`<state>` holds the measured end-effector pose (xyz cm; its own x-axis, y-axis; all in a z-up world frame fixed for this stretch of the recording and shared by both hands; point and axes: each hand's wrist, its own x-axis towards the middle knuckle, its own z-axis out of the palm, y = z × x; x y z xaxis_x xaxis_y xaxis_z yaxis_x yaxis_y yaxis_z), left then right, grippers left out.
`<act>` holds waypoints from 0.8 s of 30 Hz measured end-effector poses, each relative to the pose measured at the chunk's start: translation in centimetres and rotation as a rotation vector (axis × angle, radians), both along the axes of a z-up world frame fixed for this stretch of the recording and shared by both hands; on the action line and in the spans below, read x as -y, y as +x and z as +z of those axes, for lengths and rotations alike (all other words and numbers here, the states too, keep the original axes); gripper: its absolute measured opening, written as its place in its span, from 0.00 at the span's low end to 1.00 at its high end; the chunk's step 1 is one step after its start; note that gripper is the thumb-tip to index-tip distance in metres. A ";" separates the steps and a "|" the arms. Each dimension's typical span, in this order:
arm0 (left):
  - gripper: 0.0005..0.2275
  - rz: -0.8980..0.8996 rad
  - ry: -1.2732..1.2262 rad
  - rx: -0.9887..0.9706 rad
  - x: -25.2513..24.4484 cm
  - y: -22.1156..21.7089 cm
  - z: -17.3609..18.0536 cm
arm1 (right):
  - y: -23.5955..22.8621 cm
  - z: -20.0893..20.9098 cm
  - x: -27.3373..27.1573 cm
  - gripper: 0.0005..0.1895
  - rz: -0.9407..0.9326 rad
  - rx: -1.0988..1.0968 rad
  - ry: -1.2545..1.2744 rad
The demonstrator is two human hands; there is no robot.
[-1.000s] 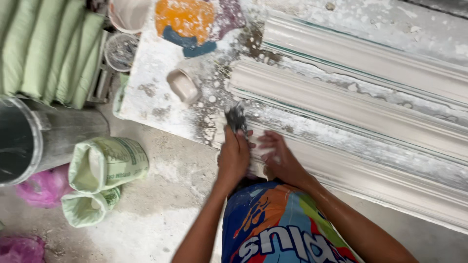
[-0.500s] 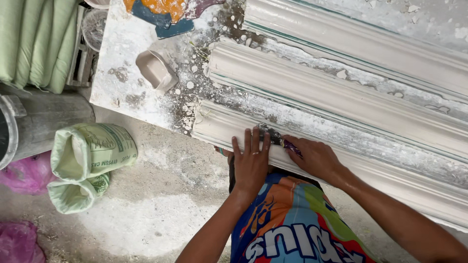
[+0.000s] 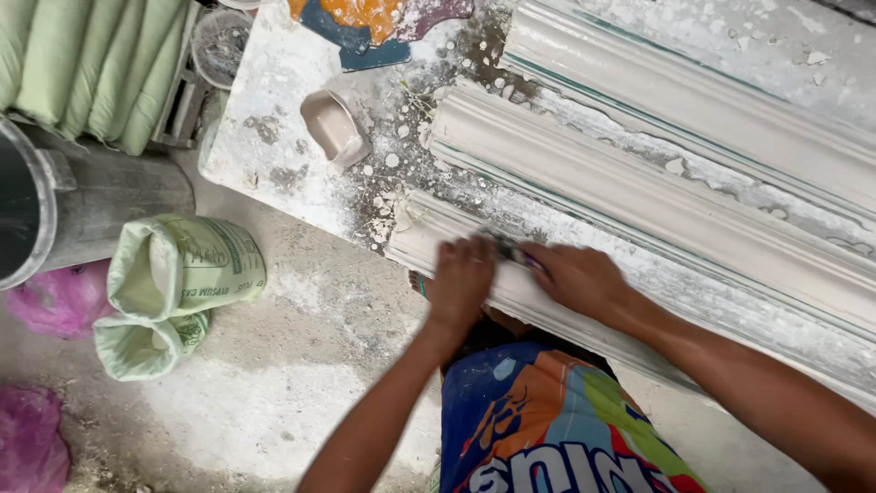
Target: The person uses a trowel to scoop a white plaster-like substance and applies it to the grooves of long, white, decorative molding pieces. They repeatedly smooth the substance along the length of the moldings, which are stacked on a workbench.
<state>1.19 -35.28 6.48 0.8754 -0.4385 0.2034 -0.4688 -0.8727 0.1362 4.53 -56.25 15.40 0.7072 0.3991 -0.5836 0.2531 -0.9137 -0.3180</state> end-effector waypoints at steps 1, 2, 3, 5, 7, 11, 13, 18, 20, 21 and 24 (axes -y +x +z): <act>0.10 0.002 0.003 -0.002 -2.0 0.9 1.4 | 0.9 -0.5 -2.0 0.23 0.002 -0.002 0.003; 0.10 0.039 0.067 -0.015 -4.0 1.8 2.9 | 1.7 -1.1 -3.9 0.22 0.017 0.040 0.059; 0.11 0.067 0.133 -0.029 -6.0 2.7 4.3 | 2.5 -1.7 -5.8 0.21 0.023 0.081 0.115; 0.10 0.053 0.137 0.041 -6.0 3.0 4.3 | 3.0 -1.2 -5.8 0.21 0.025 0.049 0.141; 0.08 0.050 0.139 0.114 -4.6 2.5 3.8 | 2.5 0.0 -4.6 0.22 0.036 0.019 0.165; 0.07 0.004 -0.053 0.136 0.8 0.0 3.0 | -0.3 2.1 0.0 0.23 -0.050 -0.104 0.044; 0.07 0.000 -0.064 0.189 1.5 -0.5 2.6 | -0.6 2.6 0.4 0.24 -0.056 -0.120 -0.016; 0.08 0.091 0.098 0.124 -6.5 3.2 3.6 | 3.8 0.1 -7.2 0.22 0.032 -0.005 0.143; 0.07 0.100 0.120 0.182 -6.4 3.7 4.9 | 4.0 0.3 -7.6 0.22 0.026 -0.004 0.157; 0.07 0.109 0.137 0.230 -6.5 3.5 5.5 | 3.8 0.4 -7.9 0.22 0.020 -0.013 0.164; 0.05 0.087 0.003 0.206 -3.3 1.9 3.6 | 2.3 0.6 -4.7 0.22 0.013 -0.046 0.050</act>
